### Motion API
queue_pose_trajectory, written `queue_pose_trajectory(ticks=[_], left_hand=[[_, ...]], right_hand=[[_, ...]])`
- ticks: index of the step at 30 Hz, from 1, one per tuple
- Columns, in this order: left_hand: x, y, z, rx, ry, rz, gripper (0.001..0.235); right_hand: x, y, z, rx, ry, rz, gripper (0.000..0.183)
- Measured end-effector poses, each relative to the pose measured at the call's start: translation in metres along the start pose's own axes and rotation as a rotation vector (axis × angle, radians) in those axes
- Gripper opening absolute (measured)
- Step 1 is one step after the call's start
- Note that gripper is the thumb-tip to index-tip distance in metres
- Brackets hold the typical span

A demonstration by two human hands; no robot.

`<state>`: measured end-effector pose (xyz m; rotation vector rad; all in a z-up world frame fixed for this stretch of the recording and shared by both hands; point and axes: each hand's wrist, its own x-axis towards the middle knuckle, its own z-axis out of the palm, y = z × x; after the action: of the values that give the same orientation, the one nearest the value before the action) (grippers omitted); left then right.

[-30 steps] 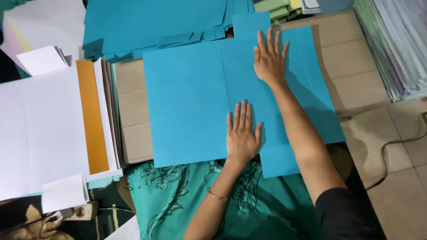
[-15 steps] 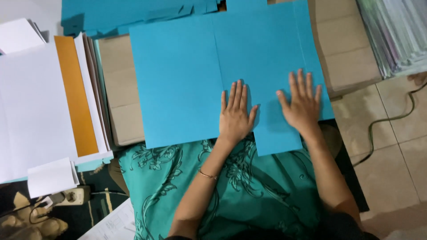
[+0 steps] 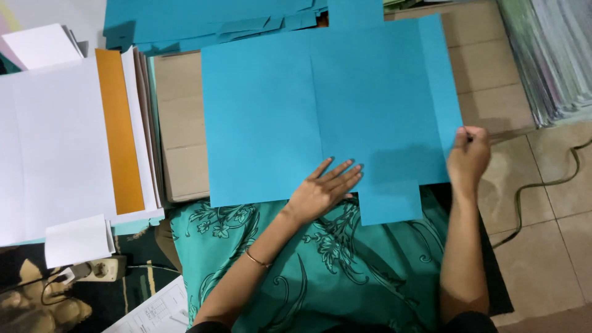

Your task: The person folds a stack of blue paper sheets in half by hand. They smooth the crease with their hands, flip the folded stack over, and repeat the folding process.

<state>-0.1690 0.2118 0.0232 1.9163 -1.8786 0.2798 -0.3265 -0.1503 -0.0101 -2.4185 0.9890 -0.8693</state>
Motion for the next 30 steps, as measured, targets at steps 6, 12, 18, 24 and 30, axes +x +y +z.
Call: queue_pose_trajectory(ticks=[6,12,18,24,30], left_hand=[[-0.007,0.004,0.001,0.063,-0.042,0.023,0.064],[-0.002,0.008,-0.012,0.014,0.051,0.022,0.058],[0.020,-0.002,-0.063,-0.143,0.162,-0.205,0.059],[0.047,-0.083,-0.115,-0.315,0.258,-0.360,0.054],[0.080,-0.158,-0.135,-0.351,0.129,-0.760,0.066]], right_hand=[[-0.009,-0.076,-0.057,0.210,0.100,-0.074,0.028],[0.012,-0.063,-0.069,0.546,0.119,-0.086,0.039],[0.052,-0.090,-0.050,0.814,0.039,0.003,0.016],[0.121,-0.178,0.018,0.900,0.016,0.370,0.006],[0.226,-0.187,0.189,0.883,-0.006,0.299,0.010]])
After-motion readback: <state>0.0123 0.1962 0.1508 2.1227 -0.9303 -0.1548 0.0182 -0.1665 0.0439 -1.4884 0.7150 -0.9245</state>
